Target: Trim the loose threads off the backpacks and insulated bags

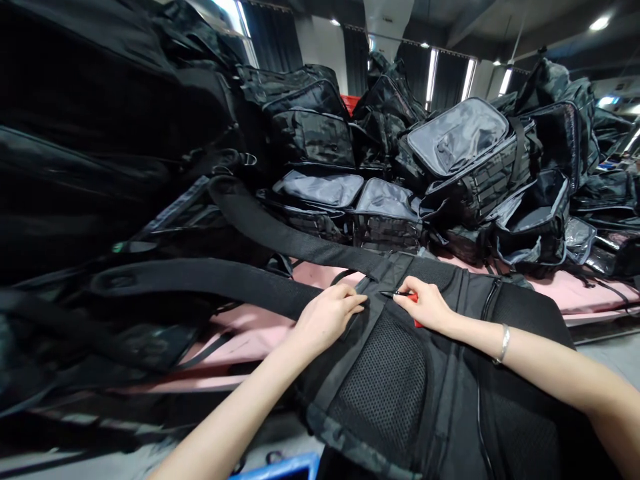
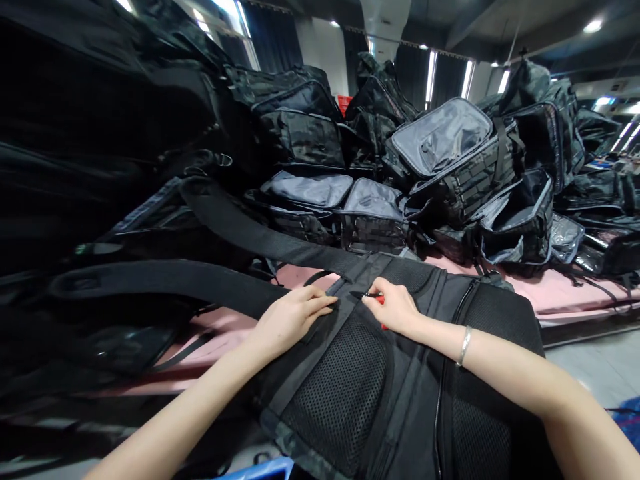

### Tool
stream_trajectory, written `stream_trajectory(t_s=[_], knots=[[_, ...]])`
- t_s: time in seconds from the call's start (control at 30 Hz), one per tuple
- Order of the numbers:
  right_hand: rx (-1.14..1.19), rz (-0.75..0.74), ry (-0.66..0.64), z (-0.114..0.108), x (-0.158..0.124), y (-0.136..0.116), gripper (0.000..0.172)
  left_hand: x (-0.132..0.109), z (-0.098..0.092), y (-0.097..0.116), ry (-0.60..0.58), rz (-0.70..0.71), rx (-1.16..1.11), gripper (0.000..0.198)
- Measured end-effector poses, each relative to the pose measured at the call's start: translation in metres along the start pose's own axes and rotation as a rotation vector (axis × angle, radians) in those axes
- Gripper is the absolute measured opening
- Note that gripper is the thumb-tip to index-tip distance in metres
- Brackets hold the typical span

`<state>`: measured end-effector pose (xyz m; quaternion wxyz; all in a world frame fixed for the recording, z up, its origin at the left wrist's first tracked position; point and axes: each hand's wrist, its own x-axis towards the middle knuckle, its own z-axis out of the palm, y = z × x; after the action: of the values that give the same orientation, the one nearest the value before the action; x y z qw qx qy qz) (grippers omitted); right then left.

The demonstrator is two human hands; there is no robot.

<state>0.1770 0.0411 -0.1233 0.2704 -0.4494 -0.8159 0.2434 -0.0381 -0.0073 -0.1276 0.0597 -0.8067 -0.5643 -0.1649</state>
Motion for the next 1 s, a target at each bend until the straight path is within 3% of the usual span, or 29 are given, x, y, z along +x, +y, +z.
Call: stream_trajectory(t_s=[0.13,0.27,0.43,0.53,1.0], knots=[[-0.008,-0.008,0.0,0.001,0.0,0.001,0.011,0.01,-0.011,0.02,-0.075,0.151,0.268,0.021],[-0.04,-0.009,-0.021,0.0,-0.001,-0.002,0.012,0.012,-0.009,0.023,-0.018,0.276,0.325,0.021],[-0.062,-0.045,-0.093,-0.004,-0.002,-0.004,0.013,-0.001,0.007,0.004,0.232,0.166,-0.01,0.017],[-0.058,-0.067,-0.13,-0.005,-0.001,-0.007,0.012,-0.006,0.013,0.0,0.279,0.124,-0.122,0.016],[-0.073,-0.158,-0.144,0.007,0.004,-0.005,0.012,-0.006,0.01,0.012,0.373,0.285,0.189,0.017]])
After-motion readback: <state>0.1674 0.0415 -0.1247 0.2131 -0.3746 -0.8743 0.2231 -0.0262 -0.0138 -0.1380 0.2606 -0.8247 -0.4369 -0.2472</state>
